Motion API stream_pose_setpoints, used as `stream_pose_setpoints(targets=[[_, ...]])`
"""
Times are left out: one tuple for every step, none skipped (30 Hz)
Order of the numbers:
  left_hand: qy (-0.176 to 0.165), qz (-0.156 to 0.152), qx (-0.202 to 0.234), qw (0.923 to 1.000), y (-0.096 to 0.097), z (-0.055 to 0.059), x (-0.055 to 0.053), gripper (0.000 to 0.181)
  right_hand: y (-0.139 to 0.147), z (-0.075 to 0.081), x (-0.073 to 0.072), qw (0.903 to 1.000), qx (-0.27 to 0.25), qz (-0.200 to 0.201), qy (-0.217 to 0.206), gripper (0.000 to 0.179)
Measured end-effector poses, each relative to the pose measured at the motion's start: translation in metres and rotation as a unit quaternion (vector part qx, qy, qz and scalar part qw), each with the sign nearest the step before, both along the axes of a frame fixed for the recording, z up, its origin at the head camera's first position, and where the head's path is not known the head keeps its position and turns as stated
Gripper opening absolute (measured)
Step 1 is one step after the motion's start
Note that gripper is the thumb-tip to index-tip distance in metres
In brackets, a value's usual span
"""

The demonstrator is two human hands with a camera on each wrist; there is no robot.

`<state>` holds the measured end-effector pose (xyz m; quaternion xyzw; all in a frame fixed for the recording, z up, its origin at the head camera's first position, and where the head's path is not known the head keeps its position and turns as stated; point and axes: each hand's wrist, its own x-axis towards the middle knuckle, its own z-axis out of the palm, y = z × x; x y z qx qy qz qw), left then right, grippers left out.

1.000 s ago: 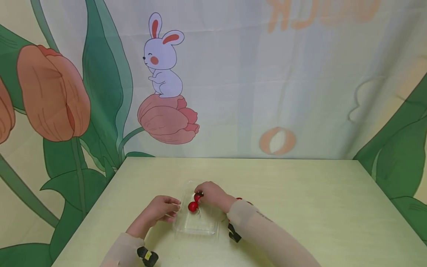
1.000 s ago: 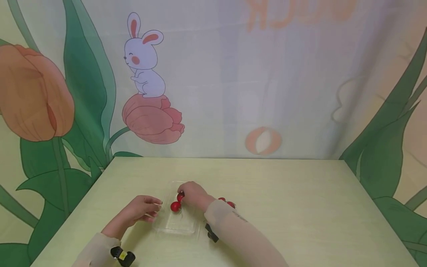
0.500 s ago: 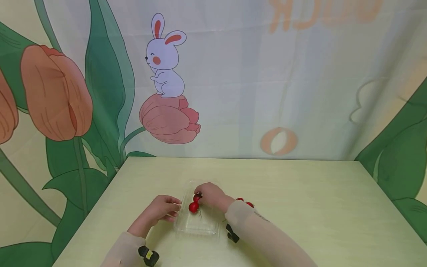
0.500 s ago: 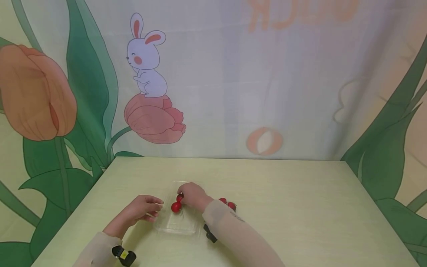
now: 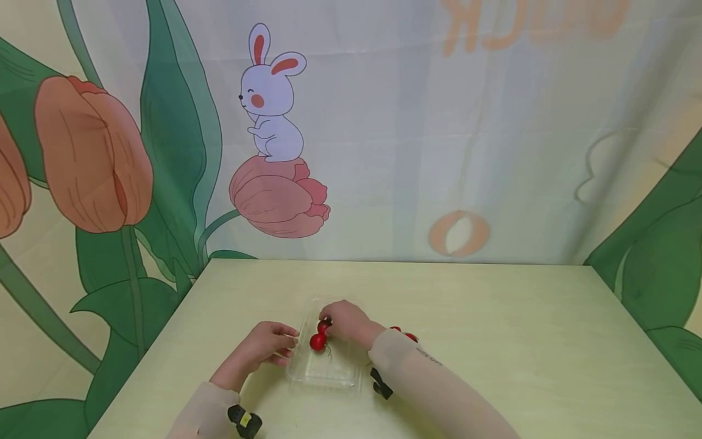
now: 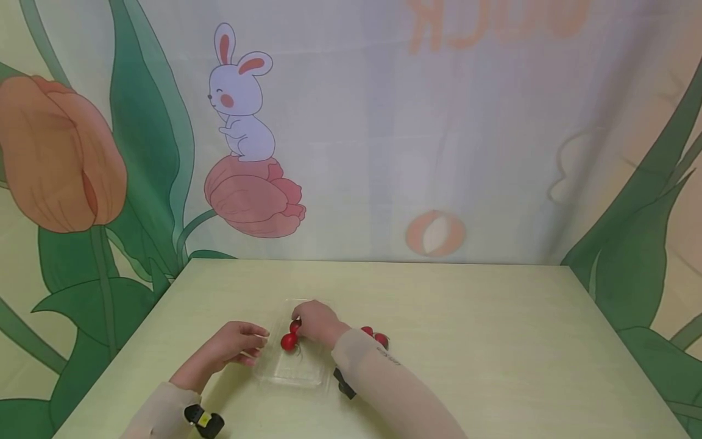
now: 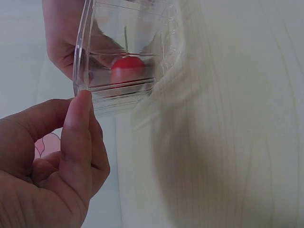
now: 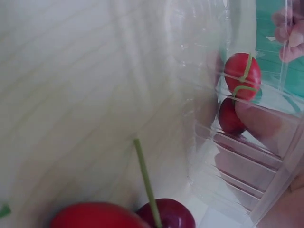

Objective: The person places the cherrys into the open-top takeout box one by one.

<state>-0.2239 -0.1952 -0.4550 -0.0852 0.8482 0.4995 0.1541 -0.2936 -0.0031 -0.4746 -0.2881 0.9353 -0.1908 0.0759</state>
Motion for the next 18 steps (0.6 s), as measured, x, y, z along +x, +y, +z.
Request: stream_pose_setpoints(targets=[[-0.001,0.001,0.000,1.0000,0.0001,-0.0001,-0.0002,0.026,0.0002,0.0002,-0.0001,1.0000,-0.001,0.000,-0.002,0.024],[-0.001,0.003,0.001,1.0000,0.0004,-0.0001,-0.0002,0.026,0.0003,0.0007,0.0000,1.0000,-0.002,0.000,-0.004,0.024],[-0.002,0.004,0.001,1.0000,0.0006,-0.0002,-0.0003,0.026,0.0005,0.0010,-0.0001,1.0000,-0.003,0.001,-0.006,0.024],[-0.002,0.005,0.001,1.0000,0.0008,-0.0004,-0.0004,0.026,0.0006,0.0015,-0.0002,1.0000,-0.004,0.001,-0.008,0.024],[-0.002,0.005,0.001,1.0000,0.0010,-0.0004,-0.0005,0.026,0.0007,0.0018,-0.0004,0.9999,-0.005,0.001,-0.010,0.024],[-0.002,0.005,0.002,1.0000,0.0012,-0.0003,-0.0004,0.026,0.0008,0.0019,-0.0006,0.9999,-0.006,0.002,-0.012,0.024],[-0.002,0.005,0.002,1.0000,0.0014,-0.0003,-0.0004,0.026,0.0009,0.0024,-0.0007,0.9999,-0.006,0.002,-0.011,0.025],[-0.002,0.003,0.001,1.0000,0.0015,0.0000,-0.0003,0.027,0.0009,0.0028,-0.0008,0.9999,-0.006,0.002,-0.014,0.025],[-0.002,0.004,0.001,1.0000,0.0016,0.0001,-0.0003,0.027,0.0009,0.0032,-0.0011,0.9998,-0.006,0.002,-0.016,0.025],[-0.003,0.005,0.002,1.0000,0.0016,0.0001,-0.0004,0.027,0.0011,0.0036,-0.0011,0.9998,-0.006,0.002,-0.018,0.026],[-0.003,0.005,0.002,1.0000,0.0016,0.0000,-0.0007,0.027,0.0011,0.0037,-0.0012,0.9998,-0.007,0.002,-0.020,0.026],[-0.004,0.005,0.001,1.0000,0.0016,0.0001,-0.0007,0.027,0.0012,0.0042,-0.0012,0.9998,-0.007,0.002,-0.021,0.026],[-0.004,0.006,0.001,1.0000,0.0016,0.0000,-0.0009,0.027,0.0013,0.0047,-0.0012,0.9997,-0.006,0.002,-0.022,0.026],[-0.004,0.006,0.001,1.0000,0.0016,0.0001,-0.0011,0.027,0.0014,0.0049,-0.0013,0.9996,-0.007,0.001,-0.026,0.026],[-0.005,0.007,0.001,1.0000,0.0017,0.0001,-0.0013,0.027,0.0013,0.0054,-0.0014,0.9996,-0.008,0.001,-0.027,0.026],[-0.005,0.007,0.000,1.0000,0.0016,0.0000,-0.0014,0.027,0.0012,0.0058,-0.0015,0.9995,-0.009,0.002,-0.030,0.026],[-0.005,0.008,-0.001,1.0000,0.0016,-0.0001,-0.0014,0.027,0.0012,0.0062,-0.0015,0.9994,-0.011,0.003,-0.032,0.026],[-0.006,0.008,-0.002,0.9999,0.0016,0.0001,-0.0011,0.027,0.0012,0.0068,-0.0015,0.9993,-0.012,0.004,-0.034,0.027]])
